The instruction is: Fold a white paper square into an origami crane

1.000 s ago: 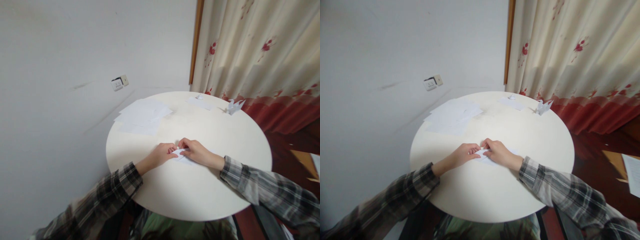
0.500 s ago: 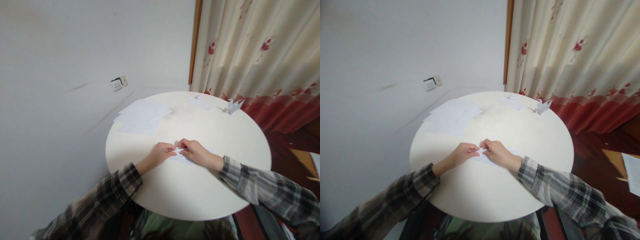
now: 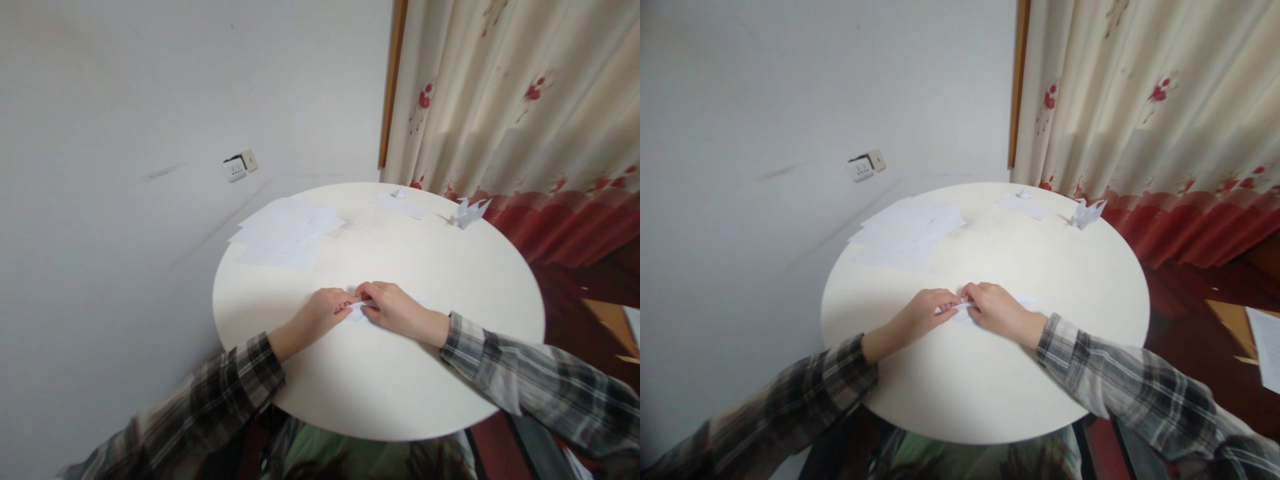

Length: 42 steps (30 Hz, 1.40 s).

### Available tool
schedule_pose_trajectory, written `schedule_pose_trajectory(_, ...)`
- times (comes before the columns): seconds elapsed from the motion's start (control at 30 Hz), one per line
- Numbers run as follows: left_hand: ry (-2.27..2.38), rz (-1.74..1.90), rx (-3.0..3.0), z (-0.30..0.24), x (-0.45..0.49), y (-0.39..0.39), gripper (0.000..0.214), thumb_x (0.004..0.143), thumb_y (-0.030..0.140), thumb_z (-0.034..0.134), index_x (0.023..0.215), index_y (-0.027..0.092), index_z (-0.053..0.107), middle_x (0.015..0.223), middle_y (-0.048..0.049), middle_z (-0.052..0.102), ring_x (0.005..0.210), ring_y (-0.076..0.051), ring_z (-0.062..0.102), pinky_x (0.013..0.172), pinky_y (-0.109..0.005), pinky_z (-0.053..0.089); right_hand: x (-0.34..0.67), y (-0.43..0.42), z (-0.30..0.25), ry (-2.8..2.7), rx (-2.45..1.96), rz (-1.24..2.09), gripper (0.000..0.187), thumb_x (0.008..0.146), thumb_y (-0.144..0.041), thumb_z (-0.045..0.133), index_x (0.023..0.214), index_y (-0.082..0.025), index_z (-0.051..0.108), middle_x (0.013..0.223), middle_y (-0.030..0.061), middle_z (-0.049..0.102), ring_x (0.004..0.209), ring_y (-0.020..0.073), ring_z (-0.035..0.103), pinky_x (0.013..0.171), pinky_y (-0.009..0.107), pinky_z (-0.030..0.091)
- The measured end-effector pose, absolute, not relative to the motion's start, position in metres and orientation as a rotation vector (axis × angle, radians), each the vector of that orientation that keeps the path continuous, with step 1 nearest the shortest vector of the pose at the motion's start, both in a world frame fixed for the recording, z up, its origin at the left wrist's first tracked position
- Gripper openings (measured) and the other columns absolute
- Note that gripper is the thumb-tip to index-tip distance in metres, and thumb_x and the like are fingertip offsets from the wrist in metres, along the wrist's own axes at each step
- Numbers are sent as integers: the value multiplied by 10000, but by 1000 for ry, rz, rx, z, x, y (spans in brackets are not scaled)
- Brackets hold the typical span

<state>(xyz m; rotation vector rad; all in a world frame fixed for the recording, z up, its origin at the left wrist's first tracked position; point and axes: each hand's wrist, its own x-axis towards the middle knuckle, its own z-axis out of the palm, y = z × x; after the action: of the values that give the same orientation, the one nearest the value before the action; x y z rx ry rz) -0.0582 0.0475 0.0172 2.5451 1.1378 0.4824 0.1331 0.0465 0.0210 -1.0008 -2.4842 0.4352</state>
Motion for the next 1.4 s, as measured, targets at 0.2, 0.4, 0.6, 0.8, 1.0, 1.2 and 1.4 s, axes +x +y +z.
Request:
schedule_pose_trajectory(0.2, 1065, 484, 2741, 16, -57, 47, 137, 823, 99, 470, 800, 140, 600, 797, -40, 629, 778, -163, 577, 736, -282, 467, 131, 44, 26, -2654, -922, 196, 217, 793, -41, 421, 978, -113, 510, 800, 82, 586, 721, 158, 523, 662, 267, 420)
schedule_pose_trajectory(0.4, 1133, 442, 2851, 12, -62, 38, 163, 876, 116, 425, 857, 124, 586, 849, -64, 608, 829, -179, 558, 773, -324, 477, 135, 40, 25, -2630, -837, 242, 216, 884, -178, 416, 1073, -110, 495, 868, 103, 605, 805, 173, 552, 719, 305, 461)
schedule_pose_trajectory(0.6, 1111, 492, 2750, 5, -68, 42, 157, 855, 111, 457, 867, 132, 612, 840, -58, 626, 827, -172, 564, 772, -304, 474, 146, 46, 18, -2603, -734, 382, 232, 897, -161, 393, 1046, -145, 570, 915, 82, 633, 890, 163, 565, 809, 314, 468)
schedule_pose_trajectory(0.8, 1064, 500, 2668, 7, -70, 53, 137, 816, 111, 499, 810, 144, 632, 782, -41, 634, 757, -155, 572, 718, -266, 462, 152, 50, 11, -2649, -818, 142, 210, 903, -168, 395, 967, -122, 590, 830, 86, 603, 800, 165, 546, 713, 292, 473)
schedule_pose_trajectory(1.0, 1039, 491, 2705, 14, -68, 53, 169, 805, 55, 472, 825, 141, 616, 803, -40, 623, 785, -149, 564, 738, -258, 459, 149, 40, 14, -2780, -787, -186, 198, 895, -124, 387, 937, -103, 580, 809, 83, 580, 757, 179, 522, 654, 295, 474)
schedule_pose_trajectory(1.2, 1009, 371, 2914, 8, -76, 51, 173, 839, 50, 449, 919, 120, 586, 909, -64, 595, 875, -176, 527, 792, -296, 460, 152, 34, 7, -2839, -694, -370, 206, 865, -80, 417, 1008, -64, 565, 929, 133, 586, 834, 210, 528, 685, 327, 495)
schedule_pose_trajectory(1.4, 1010, 320, 3013, 11, -85, 45, 150, 861, 75, 443, 938, 112, 566, 912, -76, 572, 863, -182, 515, 756, -296, 473, 154, 37, 1, -2841, -663, -382, 249, 878, -82, 386, 1066, -71, 549, 975, 142, 587, 861, 207, 535, 723, 343, 506)
